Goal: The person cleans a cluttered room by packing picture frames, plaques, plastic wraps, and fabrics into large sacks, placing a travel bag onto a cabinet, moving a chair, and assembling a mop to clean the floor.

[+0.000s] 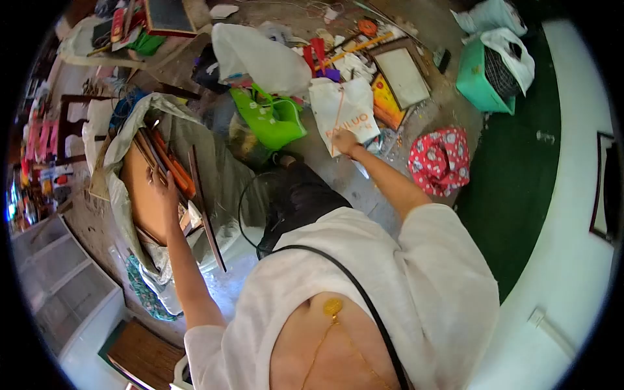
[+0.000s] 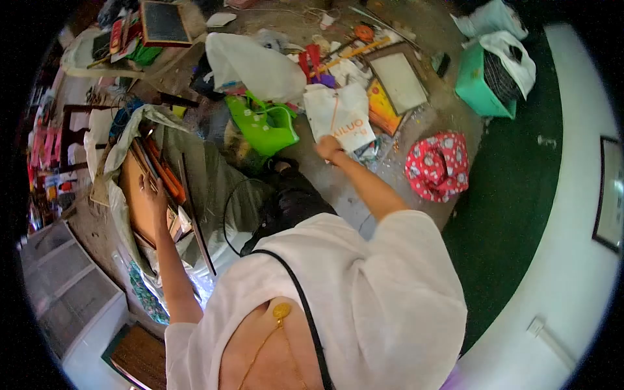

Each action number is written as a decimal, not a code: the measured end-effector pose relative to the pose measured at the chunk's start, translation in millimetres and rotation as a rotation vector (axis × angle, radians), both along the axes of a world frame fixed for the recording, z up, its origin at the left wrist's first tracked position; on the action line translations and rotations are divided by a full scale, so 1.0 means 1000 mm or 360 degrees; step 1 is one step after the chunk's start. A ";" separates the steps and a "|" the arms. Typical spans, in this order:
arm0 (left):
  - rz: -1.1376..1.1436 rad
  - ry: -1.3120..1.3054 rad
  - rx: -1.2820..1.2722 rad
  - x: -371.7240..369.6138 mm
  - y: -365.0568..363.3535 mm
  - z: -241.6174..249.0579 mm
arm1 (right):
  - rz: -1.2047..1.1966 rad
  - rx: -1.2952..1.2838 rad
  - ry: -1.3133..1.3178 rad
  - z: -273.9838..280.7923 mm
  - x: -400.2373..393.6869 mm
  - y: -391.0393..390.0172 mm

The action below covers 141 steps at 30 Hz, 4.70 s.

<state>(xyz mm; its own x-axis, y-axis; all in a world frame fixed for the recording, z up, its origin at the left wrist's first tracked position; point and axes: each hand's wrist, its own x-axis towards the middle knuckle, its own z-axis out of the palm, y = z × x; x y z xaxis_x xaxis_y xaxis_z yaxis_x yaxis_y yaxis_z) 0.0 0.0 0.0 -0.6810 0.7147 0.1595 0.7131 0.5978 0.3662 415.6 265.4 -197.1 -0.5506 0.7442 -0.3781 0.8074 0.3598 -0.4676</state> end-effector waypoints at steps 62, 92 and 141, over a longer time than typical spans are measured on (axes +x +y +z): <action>-0.1358 -0.0867 -0.0749 0.653 0.612 -0.670 | -0.1819 -0.0354 0.0078 -0.538 0.560 0.405; -0.0878 -0.0607 -0.0442 0.596 0.646 -0.749 | -0.1362 -0.0229 0.0706 -0.558 0.500 0.327; -0.0908 -0.0068 -0.0537 0.553 0.695 -0.773 | -0.2426 -0.1194 0.1241 -0.545 0.538 0.407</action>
